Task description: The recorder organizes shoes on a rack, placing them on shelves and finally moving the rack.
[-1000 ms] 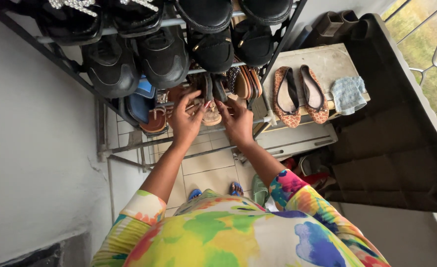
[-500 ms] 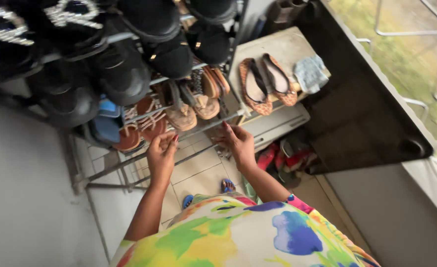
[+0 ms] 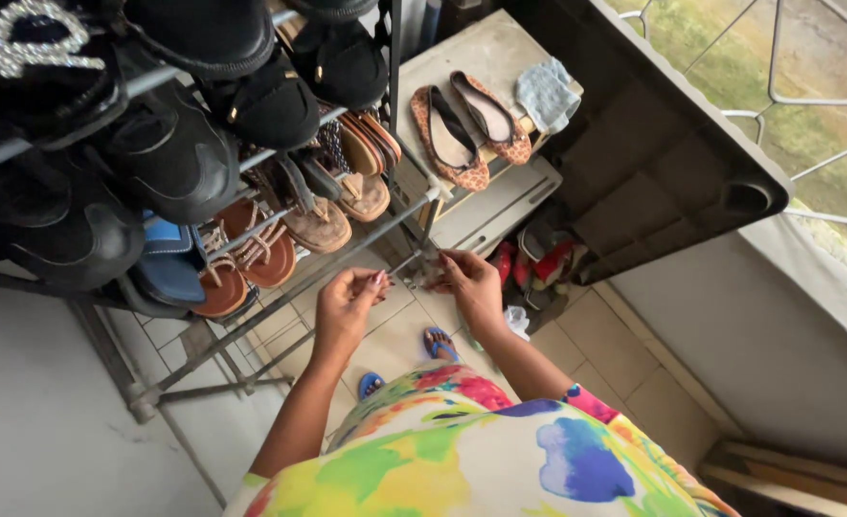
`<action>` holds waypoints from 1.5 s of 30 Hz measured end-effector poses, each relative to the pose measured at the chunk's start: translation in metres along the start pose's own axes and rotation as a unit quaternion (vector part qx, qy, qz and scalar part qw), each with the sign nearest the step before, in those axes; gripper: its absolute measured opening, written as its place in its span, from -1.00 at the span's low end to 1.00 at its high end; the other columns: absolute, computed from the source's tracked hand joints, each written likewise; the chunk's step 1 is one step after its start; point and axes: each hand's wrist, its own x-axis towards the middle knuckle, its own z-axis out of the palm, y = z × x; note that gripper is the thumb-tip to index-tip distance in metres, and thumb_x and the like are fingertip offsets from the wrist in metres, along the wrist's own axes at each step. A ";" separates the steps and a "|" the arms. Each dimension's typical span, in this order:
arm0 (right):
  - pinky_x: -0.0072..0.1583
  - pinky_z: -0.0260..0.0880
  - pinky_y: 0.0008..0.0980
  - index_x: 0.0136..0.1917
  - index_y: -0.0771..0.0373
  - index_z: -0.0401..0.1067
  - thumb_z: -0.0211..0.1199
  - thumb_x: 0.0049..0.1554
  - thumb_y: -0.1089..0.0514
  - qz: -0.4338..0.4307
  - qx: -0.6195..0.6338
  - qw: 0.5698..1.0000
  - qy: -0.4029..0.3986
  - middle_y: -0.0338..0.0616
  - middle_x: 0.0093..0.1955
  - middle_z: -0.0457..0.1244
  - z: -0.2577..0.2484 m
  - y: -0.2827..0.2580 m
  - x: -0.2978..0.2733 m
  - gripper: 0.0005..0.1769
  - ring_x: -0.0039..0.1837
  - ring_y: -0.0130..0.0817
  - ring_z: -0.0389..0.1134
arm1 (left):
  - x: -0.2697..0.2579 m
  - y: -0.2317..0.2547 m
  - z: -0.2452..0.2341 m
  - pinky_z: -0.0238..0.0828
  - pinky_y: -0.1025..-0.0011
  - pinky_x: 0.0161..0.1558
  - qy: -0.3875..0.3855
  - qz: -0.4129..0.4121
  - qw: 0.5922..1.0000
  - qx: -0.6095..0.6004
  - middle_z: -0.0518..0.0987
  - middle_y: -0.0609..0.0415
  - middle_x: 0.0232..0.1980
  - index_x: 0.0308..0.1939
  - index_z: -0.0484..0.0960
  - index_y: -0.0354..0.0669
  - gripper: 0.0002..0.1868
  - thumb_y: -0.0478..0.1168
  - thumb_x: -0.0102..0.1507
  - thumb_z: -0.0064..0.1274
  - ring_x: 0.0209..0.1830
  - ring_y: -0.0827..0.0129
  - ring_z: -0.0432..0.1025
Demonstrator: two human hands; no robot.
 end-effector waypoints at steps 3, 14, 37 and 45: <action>-0.02 0.57 -0.33 0.23 0.49 0.43 0.15 0.29 0.18 0.010 -0.013 0.999 0.030 0.08 0.09 0.42 -0.007 -0.007 -0.014 -0.65 -0.10 -0.25 0.51 | 0.001 -0.005 0.011 0.52 0.50 -0.12 -0.024 -0.018 0.999 0.030 0.69 0.07 -0.21 -0.12 0.65 -0.33 -0.84 -0.27 0.36 0.09 -0.26 0.52 0.54; -0.08 0.50 -0.40 0.20 0.43 0.45 0.21 0.24 0.20 0.048 -0.075 0.994 0.070 0.00 -0.03 0.41 -0.081 -0.005 0.048 -0.68 -0.08 -0.31 0.48 | 0.038 -0.002 0.067 0.52 0.53 -0.07 -0.066 -0.029 0.997 0.029 0.69 0.12 -0.16 -0.05 0.62 -0.28 -0.84 -0.27 0.37 0.02 -0.20 0.54 0.55; -0.04 0.54 -0.28 0.26 0.44 0.28 0.38 0.16 -0.04 0.233 -0.158 0.956 -0.082 -0.01 0.06 0.38 -0.130 0.021 0.299 -0.39 0.02 -0.13 0.48 | 0.084 -0.022 0.144 0.50 0.50 -0.13 0.144 -0.014 0.982 0.123 0.68 0.11 -0.25 -0.09 0.63 -0.27 -0.79 -0.18 0.35 0.14 -0.25 0.52 0.55; -0.13 0.53 -0.26 0.14 0.37 0.34 0.26 0.16 0.27 0.175 -0.055 0.974 -0.133 0.00 0.00 0.39 -0.127 0.014 0.295 -0.71 -0.05 -0.01 0.51 | 0.078 -0.036 0.148 0.48 0.49 -0.16 0.167 -0.018 0.981 0.097 0.70 0.12 -0.15 -0.02 0.62 -0.25 -0.82 -0.24 0.35 0.09 -0.23 0.51 0.52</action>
